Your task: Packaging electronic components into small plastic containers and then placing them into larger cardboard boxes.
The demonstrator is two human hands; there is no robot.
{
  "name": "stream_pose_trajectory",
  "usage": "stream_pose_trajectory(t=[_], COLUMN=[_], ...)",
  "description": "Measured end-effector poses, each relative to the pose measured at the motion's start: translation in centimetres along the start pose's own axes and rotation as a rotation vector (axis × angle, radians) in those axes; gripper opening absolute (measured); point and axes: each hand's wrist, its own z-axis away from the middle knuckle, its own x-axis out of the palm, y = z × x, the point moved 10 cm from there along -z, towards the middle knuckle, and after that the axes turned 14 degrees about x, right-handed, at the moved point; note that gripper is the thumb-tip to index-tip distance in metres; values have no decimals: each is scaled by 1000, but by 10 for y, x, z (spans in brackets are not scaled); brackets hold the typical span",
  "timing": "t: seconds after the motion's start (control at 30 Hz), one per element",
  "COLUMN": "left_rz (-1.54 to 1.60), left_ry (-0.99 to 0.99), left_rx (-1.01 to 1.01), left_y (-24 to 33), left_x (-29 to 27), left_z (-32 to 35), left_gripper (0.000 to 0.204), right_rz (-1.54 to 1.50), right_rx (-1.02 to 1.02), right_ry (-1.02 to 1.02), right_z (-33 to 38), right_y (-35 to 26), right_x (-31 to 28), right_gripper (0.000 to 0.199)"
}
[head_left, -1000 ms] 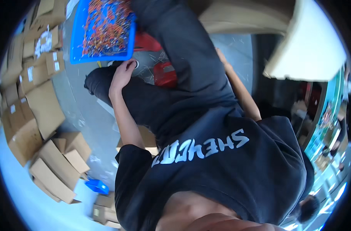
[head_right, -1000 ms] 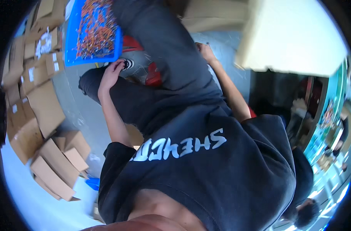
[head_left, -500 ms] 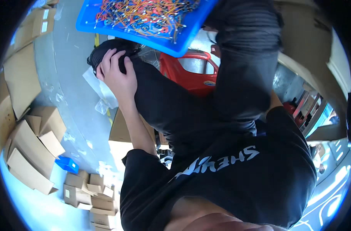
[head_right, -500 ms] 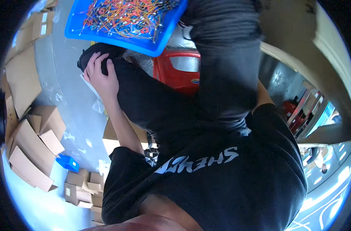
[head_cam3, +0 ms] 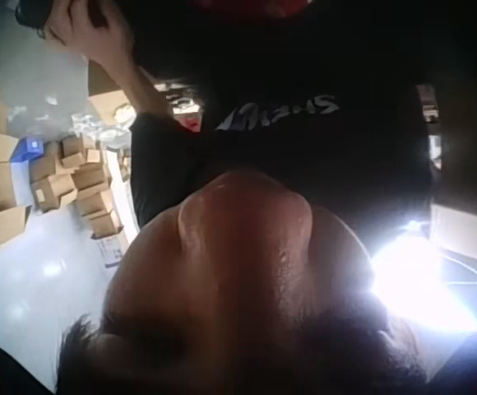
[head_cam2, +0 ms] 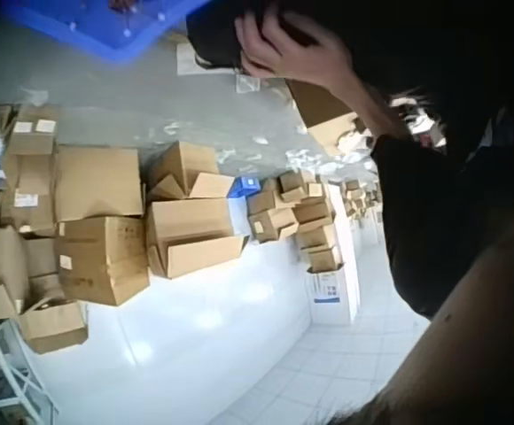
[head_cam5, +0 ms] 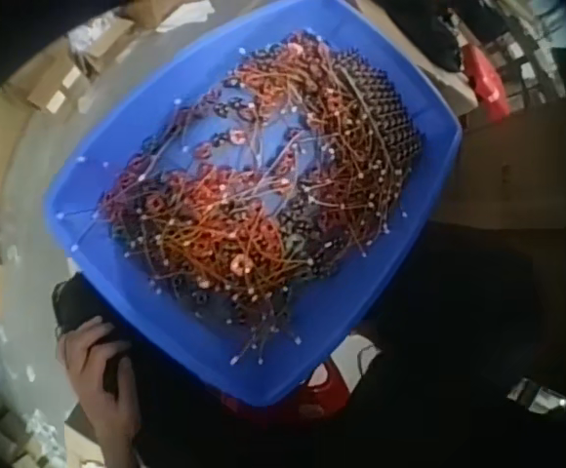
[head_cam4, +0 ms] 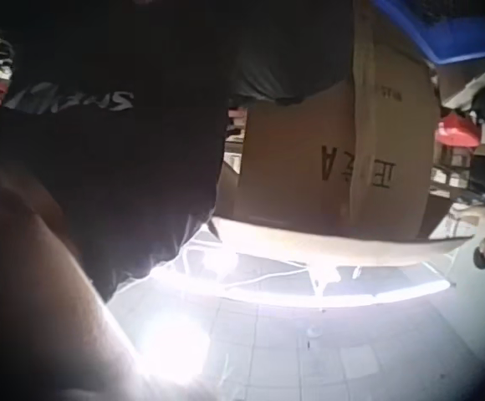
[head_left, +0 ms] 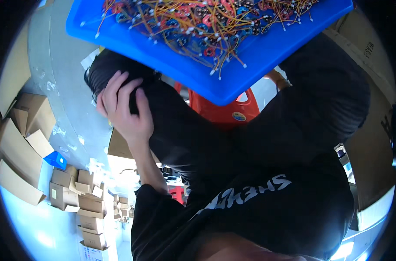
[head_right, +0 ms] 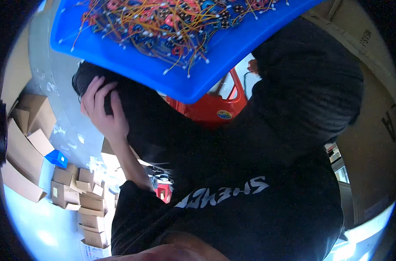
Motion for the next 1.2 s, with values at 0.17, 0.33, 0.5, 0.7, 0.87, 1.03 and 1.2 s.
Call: stream_pose_trajectory(t=[0.17,0.33,0.5,0.7,0.87,1.03,1.2], left_rz=[50,55,22,-40,-104,-140,-175], left_ry=[25,10,18,-41,-103,-120,-135], left_rx=[42,10,-34,-67,-58,-33,-65], left_y=[11,18,11,5,9,16,16], left_x=[-1,5,-3,3,-3,6,7], left_z=[-15,-19,-8,-7,-1,-8,-7], left_gripper=[13,13,12,10,9,9,10], right_rz=[-152,-298,-370,-304,-401,-563,-689], right_rx=[98,151,109,-54,-185,-324,-403], right_ry=[2,-29,-77,-140,-173,-200,-230], right_z=[6,8,-25,-119,-187,-237,-264], right_y=[43,68,75,91,30,-67,-123], right_x=[-12,-12,-36,-119,-135,-153,-169], right_gripper=[19,19,19,19,19,19,19])
